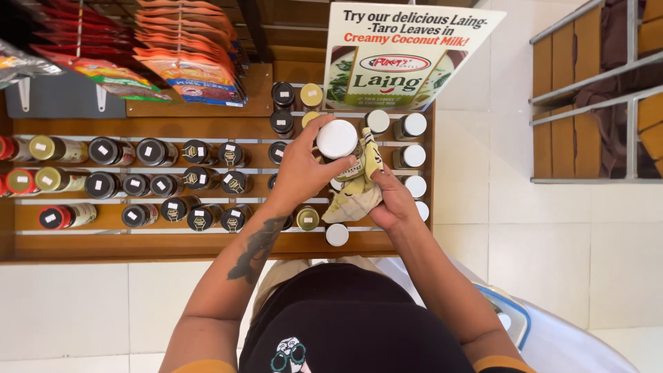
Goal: Wiping dust off food jars and display shelves in a grocery store.
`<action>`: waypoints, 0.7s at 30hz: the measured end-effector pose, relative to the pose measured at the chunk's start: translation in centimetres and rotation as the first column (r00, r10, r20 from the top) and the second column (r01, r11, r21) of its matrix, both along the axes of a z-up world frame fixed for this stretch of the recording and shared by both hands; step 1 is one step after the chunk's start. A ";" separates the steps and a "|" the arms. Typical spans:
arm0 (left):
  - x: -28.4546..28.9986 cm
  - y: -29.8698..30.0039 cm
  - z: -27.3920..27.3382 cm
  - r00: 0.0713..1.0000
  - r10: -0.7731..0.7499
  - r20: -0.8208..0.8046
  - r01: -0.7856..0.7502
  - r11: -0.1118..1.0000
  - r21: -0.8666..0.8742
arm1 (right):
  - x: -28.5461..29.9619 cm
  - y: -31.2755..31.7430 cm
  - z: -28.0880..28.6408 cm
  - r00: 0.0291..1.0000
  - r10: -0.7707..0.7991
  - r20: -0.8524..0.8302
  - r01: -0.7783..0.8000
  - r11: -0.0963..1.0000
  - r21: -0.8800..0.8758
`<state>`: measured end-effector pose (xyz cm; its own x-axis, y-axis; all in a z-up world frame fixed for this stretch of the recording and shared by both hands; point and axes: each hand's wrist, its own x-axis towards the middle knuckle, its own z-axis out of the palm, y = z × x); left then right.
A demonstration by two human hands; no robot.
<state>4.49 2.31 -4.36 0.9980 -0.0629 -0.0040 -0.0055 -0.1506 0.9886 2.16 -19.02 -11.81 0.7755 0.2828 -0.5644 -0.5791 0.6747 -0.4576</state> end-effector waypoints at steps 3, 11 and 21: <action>1.7 -1.0 -0.4 0.992 -0.025 -0.126 0.030 0.999 0.043 | 0.9 -1.4 -3.1 0.999 -0.030 -0.030 0.029 0.999 -0.022; 6.7 -3.3 -8.9 0.990 -0.139 -0.023 0.141 0.967 0.212 | 2.6 -4.3 -9.4 0.952 -0.240 -0.191 0.188 0.949 -0.255; 12.3 -5.4 -17.4 0.957 -0.261 -0.129 0.291 0.828 0.480 | 1.0 -5.2 -22.2 0.936 -0.126 -0.328 -0.068 0.851 -0.521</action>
